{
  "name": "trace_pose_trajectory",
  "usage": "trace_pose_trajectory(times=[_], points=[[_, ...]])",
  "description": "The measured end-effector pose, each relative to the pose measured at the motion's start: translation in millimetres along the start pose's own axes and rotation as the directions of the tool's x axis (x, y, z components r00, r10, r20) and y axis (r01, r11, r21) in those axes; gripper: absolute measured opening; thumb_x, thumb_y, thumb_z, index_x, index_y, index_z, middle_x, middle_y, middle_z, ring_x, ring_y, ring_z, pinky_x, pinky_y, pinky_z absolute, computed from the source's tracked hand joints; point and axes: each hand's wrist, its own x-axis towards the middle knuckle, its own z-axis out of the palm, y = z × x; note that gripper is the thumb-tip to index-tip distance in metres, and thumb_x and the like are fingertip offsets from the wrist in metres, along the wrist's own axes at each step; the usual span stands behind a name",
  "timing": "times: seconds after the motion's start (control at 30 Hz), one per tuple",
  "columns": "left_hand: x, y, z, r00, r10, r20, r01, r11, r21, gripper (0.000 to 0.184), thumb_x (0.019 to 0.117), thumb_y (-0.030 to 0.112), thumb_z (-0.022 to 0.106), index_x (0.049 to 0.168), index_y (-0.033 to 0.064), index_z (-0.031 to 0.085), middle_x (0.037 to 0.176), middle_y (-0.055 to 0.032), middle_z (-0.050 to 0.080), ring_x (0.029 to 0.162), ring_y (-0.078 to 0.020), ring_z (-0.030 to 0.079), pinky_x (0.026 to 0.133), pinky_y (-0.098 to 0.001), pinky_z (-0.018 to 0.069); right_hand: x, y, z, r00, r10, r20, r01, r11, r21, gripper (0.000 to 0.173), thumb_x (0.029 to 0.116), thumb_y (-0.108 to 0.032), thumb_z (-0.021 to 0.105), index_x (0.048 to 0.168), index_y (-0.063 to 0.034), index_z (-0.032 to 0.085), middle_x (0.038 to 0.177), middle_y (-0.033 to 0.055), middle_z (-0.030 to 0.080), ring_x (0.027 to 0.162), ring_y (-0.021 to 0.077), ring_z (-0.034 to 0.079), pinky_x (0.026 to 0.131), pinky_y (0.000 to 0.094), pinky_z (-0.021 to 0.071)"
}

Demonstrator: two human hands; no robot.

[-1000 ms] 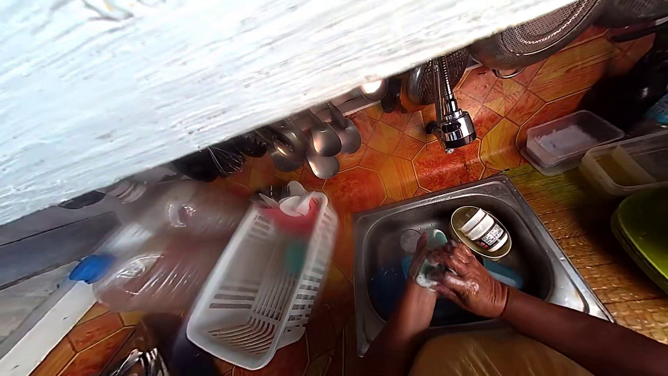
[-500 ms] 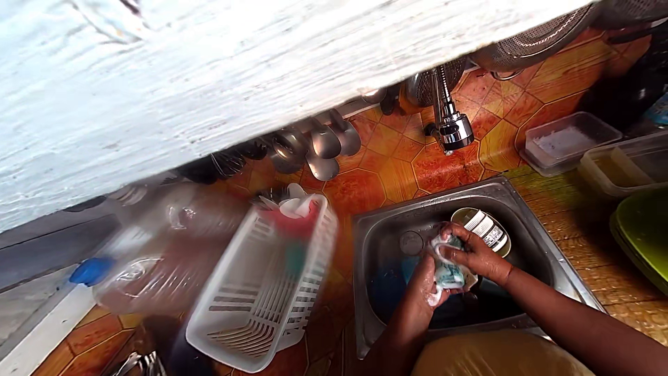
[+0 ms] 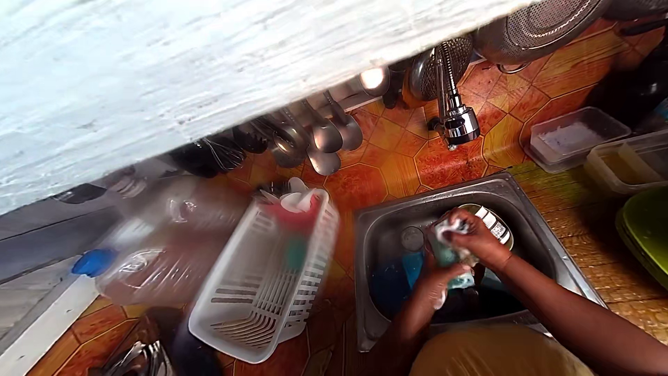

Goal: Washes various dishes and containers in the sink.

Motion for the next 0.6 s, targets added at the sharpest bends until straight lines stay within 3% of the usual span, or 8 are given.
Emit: trace_pose_trajectory(times=[0.1, 0.2, 0.27, 0.33, 0.43, 0.5, 0.53, 0.6], points=[[-4.1, 11.4, -5.6, 0.965, -0.185, 0.187, 0.237, 0.921, -0.309, 0.06, 0.088, 0.028, 0.07, 0.134, 0.008, 0.038, 0.101, -0.0158, 0.069, 0.082, -0.0294, 0.073, 0.068, -0.0421, 0.0625, -6.8, 4.0, -3.1, 0.971, 0.204, -0.125, -0.138, 0.905, 0.402, 0.021, 0.0828, -0.005, 0.066, 0.096, -0.0171, 0.057, 0.09, -0.0051, 0.07, 0.081, 0.0049, 0.068, 0.072, 0.0247, 0.0597], [-0.4, -3.2, -5.3, 0.98, -0.199, 0.032, 0.198, 0.98, 0.012, 0.064, 0.0891, 0.01, 0.067, 0.143, 0.0028, 0.034, 0.103, -0.0184, 0.067, 0.082, -0.0274, 0.072, 0.068, -0.0416, 0.0625, -10.6, 13.5, -9.1, 0.994, 0.105, 0.037, -0.098, 0.983, -0.156, 0.025, 0.0813, -0.012, 0.075, 0.1, -0.0072, 0.059, 0.098, -0.0002, 0.065, 0.092, 0.0073, 0.064, 0.083, 0.0275, 0.0552], [3.7, -12.5, -0.4, 0.992, -0.11, -0.066, 0.127, 0.905, 0.406, 0.082, 0.0765, 0.001, 0.08, 0.145, -0.0062, 0.035, 0.121, -0.021, 0.063, 0.103, -0.0234, 0.068, 0.088, -0.0389, 0.0596, -7.8, -2.5, 0.7, 0.968, 0.19, 0.163, -0.054, 0.794, -0.606, 0.032, 0.0826, -0.023, 0.077, 0.104, -0.003, 0.064, 0.094, 0.0122, 0.067, 0.088, 0.0236, 0.066, 0.079, 0.0451, 0.0545], [4.6, -17.6, 1.4, 0.998, -0.006, -0.064, 0.043, 0.797, 0.603, 0.089, 0.0685, 0.004, 0.089, 0.143, -0.0114, 0.043, 0.137, -0.0261, 0.056, 0.126, -0.0269, 0.058, 0.11, -0.0403, 0.0473, -8.5, -11.9, 12.3, 0.958, 0.235, 0.162, -0.05, 0.696, -0.716, 0.033, 0.0832, -0.024, 0.077, 0.105, -0.0024, 0.065, 0.094, 0.0174, 0.069, 0.089, 0.0323, 0.068, 0.08, 0.0543, 0.0538], [0.9, -5.8, -0.1, 0.997, -0.056, -0.047, 0.068, 0.946, 0.316, 0.088, 0.0783, -0.002, 0.077, 0.151, -0.0055, 0.027, 0.133, -0.021, 0.058, 0.117, -0.0208, 0.063, 0.101, -0.0358, 0.0539, -6.0, 5.3, 1.0, 0.992, 0.105, 0.067, -0.078, 0.943, -0.324, 0.027, 0.0785, -0.01, 0.078, 0.099, -0.0043, 0.062, 0.1, 0.005, 0.067, 0.095, 0.0127, 0.064, 0.086, 0.0324, 0.0552], [-2.2, 7.9, 1.4, 0.983, -0.162, -0.091, 0.16, 0.987, -0.035, 0.043, 0.0989, 0.012, 0.048, 0.14, 0.0037, 0.042, 0.109, -0.0152, 0.066, 0.088, -0.0223, 0.069, 0.073, -0.0381, 0.0601, -8.0, 13.2, -0.8, 0.995, 0.099, -0.031, -0.102, 0.99, -0.102, 0.024, 0.0837, -0.007, 0.073, 0.102, -0.0063, 0.058, 0.104, 0.0025, 0.065, 0.1, 0.0089, 0.064, 0.089, 0.0282, 0.055], [-0.9, 12.6, 1.2, 0.968, -0.218, -0.124, 0.196, 0.967, -0.165, 0.035, 0.1061, 0.025, 0.037, 0.135, 0.0079, 0.048, 0.104, -0.0135, 0.067, 0.083, -0.0233, 0.069, 0.065, -0.0388, 0.0587, -11.9, 15.1, 2.0, 0.996, 0.086, -0.027, -0.088, 0.99, -0.108, 0.024, 0.0879, -0.01, 0.07, 0.107, -0.0053, 0.057, 0.111, 0.0041, 0.064, 0.108, 0.0095, 0.062, 0.095, 0.0287, 0.0531], [4.0, 9.1, -5.1, 0.961, -0.239, -0.14, 0.192, 0.939, -0.286, 0.045, 0.1114, 0.041, 0.028, 0.134, 0.0107, 0.053, 0.107, -0.012, 0.069, 0.091, -0.0232, 0.07, 0.074, -0.041, 0.0596, -22.5, 14.0, 8.8, 0.997, 0.048, 0.063, -0.03, 0.965, -0.261, 0.034, 0.0895, -0.018, 0.069, 0.115, 0.0009, 0.06, 0.133, 0.0141, 0.063, 0.132, 0.0174, 0.056, 0.111, 0.0353, 0.0464]])
